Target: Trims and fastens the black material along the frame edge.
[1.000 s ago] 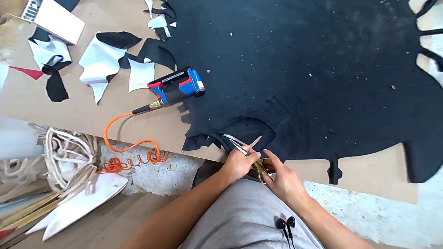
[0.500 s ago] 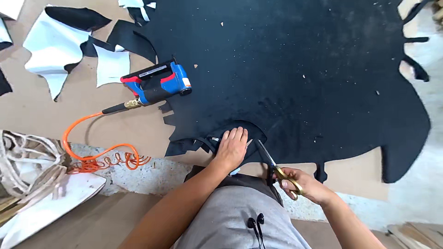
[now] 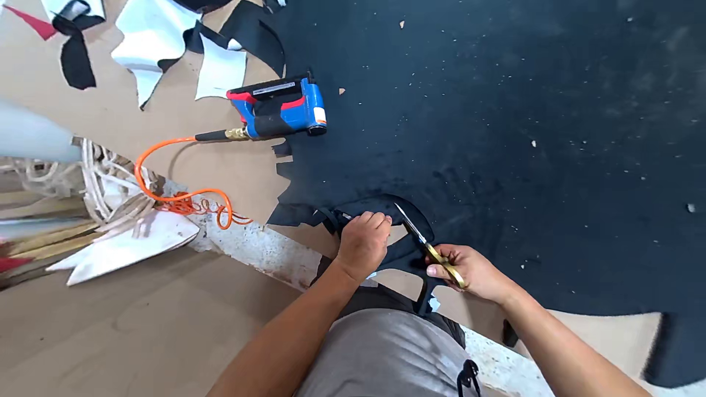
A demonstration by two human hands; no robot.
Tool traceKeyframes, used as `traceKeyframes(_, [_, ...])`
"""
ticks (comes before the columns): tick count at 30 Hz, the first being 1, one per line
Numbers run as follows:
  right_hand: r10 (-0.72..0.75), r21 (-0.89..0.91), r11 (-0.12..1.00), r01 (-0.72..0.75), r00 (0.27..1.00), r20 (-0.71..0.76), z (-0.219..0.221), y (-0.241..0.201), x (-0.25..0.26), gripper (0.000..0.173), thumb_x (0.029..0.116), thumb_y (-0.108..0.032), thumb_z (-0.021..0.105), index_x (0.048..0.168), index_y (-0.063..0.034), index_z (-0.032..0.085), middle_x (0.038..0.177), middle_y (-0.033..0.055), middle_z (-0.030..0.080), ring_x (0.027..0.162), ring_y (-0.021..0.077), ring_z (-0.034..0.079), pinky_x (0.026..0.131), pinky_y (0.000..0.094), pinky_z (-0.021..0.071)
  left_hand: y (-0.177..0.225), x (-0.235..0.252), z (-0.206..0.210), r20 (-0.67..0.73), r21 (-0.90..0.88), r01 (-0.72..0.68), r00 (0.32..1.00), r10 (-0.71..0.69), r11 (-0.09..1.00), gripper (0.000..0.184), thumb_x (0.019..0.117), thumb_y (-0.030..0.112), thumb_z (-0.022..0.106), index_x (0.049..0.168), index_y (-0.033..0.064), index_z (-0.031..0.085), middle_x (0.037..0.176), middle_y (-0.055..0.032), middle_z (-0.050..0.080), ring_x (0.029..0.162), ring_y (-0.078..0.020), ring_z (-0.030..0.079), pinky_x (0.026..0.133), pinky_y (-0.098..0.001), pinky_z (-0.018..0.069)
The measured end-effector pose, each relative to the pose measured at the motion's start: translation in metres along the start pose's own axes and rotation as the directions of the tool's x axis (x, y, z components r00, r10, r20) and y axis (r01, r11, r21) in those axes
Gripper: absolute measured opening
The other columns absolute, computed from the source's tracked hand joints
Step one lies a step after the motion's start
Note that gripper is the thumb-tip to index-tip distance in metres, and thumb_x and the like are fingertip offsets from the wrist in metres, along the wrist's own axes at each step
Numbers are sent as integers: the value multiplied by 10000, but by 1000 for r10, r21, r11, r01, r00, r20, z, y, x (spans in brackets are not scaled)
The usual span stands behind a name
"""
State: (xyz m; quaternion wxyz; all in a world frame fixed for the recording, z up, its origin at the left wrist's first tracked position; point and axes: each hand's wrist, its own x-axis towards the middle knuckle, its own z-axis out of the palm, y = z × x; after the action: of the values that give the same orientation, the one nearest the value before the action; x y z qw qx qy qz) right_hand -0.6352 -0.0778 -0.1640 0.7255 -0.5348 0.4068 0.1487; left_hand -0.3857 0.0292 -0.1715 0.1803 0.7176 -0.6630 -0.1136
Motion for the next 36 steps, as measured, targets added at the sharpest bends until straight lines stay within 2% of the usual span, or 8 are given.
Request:
traceKeyframes(4, [62, -231, 973, -30, 990, 129, -44, -44, 16, 412, 856, -444, 806, 1106, -130, 712, 692, 22, 632, 512, 114, 549, 483, 278, 481, 5, -4, 4, -92, -14, 75, 993, -76, 997, 189, 952, 66, 623, 1046, 67, 787, 1025, -79, 755, 968, -233, 725, 810, -377, 613])
traceKeyframes(7, [54, -474, 879, 56, 975, 215, -81, -84, 42, 351, 828, -432, 835, 1031, -155, 760, 665, 4, 634, 501, 108, 536, 465, 295, 460, 7, -14, 8, -127, -28, 127, 983, -129, 992, 190, 949, 68, 623, 1031, 75, 794, 1073, -71, 762, 1030, -222, 726, 858, -373, 615])
traceKeyframes(9, [107, -595, 799, 86, 954, 282, -96, -110, 64, 375, 818, -452, 850, 1058, -176, 769, 698, 0, 668, 532, 106, 573, 496, 304, 493, 6, -23, 11, -136, -35, 155, 978, -158, 987, 209, 948, 68, 611, 1045, 84, 795, 1111, -64, 762, 1078, -217, 723, 904, -376, 609])
traceKeyframes(14, [196, -771, 609, 186, 907, 374, -92, -160, 113, 365, 812, -492, 848, 1029, -208, 775, 712, -31, 672, 588, 91, 596, 559, 319, 511, 9, -31, 13, -216, -109, 198, 952, -218, 974, 205, 952, 77, 609, 1029, 85, 799, 1088, -63, 769, 1063, -202, 729, 907, -355, 610])
traceKeyframes(19, [298, -800, 575, 172, 866, 401, -75, -190, 138, 356, 806, -436, 869, 1028, -179, 762, 697, -8, 659, 560, 103, 579, 518, 298, 490, 11, -38, 5, -275, -190, 222, 923, -269, 956, 194, 947, 72, 618, 1012, 75, 801, 1064, -71, 771, 1045, -193, 733, 905, -337, 610])
traceKeyframes(23, [296, -840, 478, 257, 853, 429, -52, -207, 157, 377, 797, -507, 854, 987, -194, 764, 682, -26, 651, 569, 92, 584, 542, 312, 508, 14, -44, 1, -278, -226, 233, 915, -292, 946, 184, 962, 80, 623, 1013, 79, 801, 1074, -70, 773, 1057, -192, 732, 908, -340, 609])
traceKeyframes(30, [379, -752, 650, 107, 813, 443, -32, -194, 153, 339, 847, -386, 846, 1072, -161, 729, 685, 16, 646, 514, 114, 564, 479, 269, 475, 11, -62, -10, -300, -299, 244, 894, -334, 923, 167, 968, 80, 637, 1008, 72, 799, 1071, -80, 772, 1089, -185, 725, 937, -322, 604])
traceKeyframes(36, [159, -699, 675, 235, 879, 449, -24, -164, 143, 343, 807, -488, 844, 966, -198, 750, 680, -35, 654, 534, 81, 571, 482, 271, 480, 7, -65, -18, -289, -345, 220, 900, -327, 912, 158, 954, 74, 647, 996, 67, 799, 1052, -81, 770, 1061, -174, 728, 917, -308, 607])
